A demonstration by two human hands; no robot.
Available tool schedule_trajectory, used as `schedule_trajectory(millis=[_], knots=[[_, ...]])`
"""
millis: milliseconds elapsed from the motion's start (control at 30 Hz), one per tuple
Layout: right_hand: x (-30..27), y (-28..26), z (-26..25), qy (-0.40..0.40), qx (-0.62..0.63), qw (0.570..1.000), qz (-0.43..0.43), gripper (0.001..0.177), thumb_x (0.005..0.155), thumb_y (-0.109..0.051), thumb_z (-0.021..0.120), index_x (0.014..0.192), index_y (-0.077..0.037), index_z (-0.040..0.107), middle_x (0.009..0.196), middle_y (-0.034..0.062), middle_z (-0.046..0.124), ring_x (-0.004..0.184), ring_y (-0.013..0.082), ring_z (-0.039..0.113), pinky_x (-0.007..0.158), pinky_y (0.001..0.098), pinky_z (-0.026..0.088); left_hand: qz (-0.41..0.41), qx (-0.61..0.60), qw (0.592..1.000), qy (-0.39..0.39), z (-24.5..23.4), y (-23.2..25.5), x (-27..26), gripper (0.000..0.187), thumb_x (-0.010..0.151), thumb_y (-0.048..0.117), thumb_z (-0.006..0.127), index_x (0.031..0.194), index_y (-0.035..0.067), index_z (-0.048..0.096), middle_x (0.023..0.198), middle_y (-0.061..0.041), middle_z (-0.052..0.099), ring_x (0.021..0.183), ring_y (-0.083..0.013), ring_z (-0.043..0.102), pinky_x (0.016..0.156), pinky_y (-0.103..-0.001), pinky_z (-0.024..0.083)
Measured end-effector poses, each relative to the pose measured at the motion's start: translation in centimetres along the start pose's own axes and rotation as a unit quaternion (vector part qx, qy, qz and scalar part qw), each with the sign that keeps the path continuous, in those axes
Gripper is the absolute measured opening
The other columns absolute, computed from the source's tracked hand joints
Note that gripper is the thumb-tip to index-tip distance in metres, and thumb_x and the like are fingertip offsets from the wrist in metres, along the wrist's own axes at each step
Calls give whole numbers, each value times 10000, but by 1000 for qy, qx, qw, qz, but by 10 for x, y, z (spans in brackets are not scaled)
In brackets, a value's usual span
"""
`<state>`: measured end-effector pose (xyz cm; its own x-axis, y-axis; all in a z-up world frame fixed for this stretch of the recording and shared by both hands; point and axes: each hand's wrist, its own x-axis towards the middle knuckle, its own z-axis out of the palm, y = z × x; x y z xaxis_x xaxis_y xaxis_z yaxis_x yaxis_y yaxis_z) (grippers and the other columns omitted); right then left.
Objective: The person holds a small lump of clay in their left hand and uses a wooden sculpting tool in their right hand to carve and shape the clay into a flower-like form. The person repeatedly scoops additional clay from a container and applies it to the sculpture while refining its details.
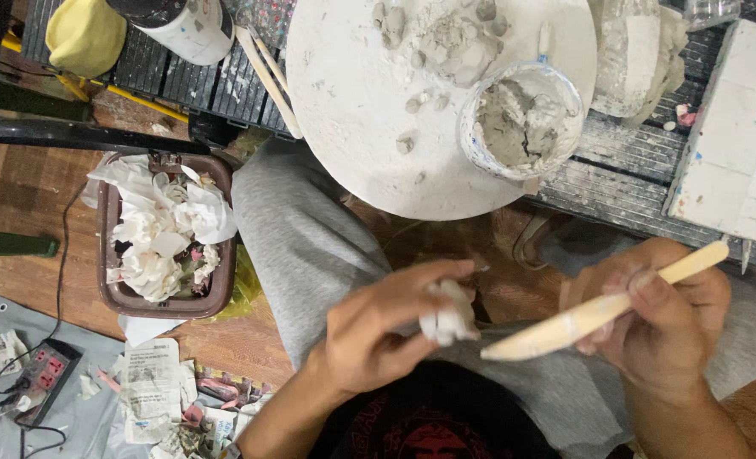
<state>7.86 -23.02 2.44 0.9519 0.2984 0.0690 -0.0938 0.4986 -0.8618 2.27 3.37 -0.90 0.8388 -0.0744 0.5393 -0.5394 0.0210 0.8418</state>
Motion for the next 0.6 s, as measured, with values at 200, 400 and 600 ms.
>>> schedule_trajectory(millis=[200, 400, 600], knots=[[-20, 24, -33, 52, -45, 997, -15, 232, 1144, -91, 593, 1028, 105, 638, 712, 190, 655, 564, 215, 660, 470, 332, 568, -257, -127, 957, 44, 5, 13, -18, 455, 896, -87, 777, 1293, 29, 588, 1446, -227, 616, 1237, -302, 699, 992, -422, 669], [-61, 50, -61, 89, -77, 992, -52, 183, 1177, -72, 604, 1109, 91, 653, 810, 192, 679, 671, 222, 709, 554, 346, 594, -335, -304, 882, 134, 12, -2, -36, 325, 1030, -62, 645, 1352, -20, 629, 1445, -292, 636, 1236, -351, 706, 1016, -473, 667], [-103, 77, -67, 88, -217, 952, -196, 182, 1061, -100, 597, 1133, 15, 719, 787, 205, 740, 570, 213, 762, 494, 348, 610, -376, -478, 760, 229, 36, 7, -39, 470, 965, -22, 660, 1430, 15, 599, 1442, -254, 605, 1298, -372, 637, 1157, -494, 523]])
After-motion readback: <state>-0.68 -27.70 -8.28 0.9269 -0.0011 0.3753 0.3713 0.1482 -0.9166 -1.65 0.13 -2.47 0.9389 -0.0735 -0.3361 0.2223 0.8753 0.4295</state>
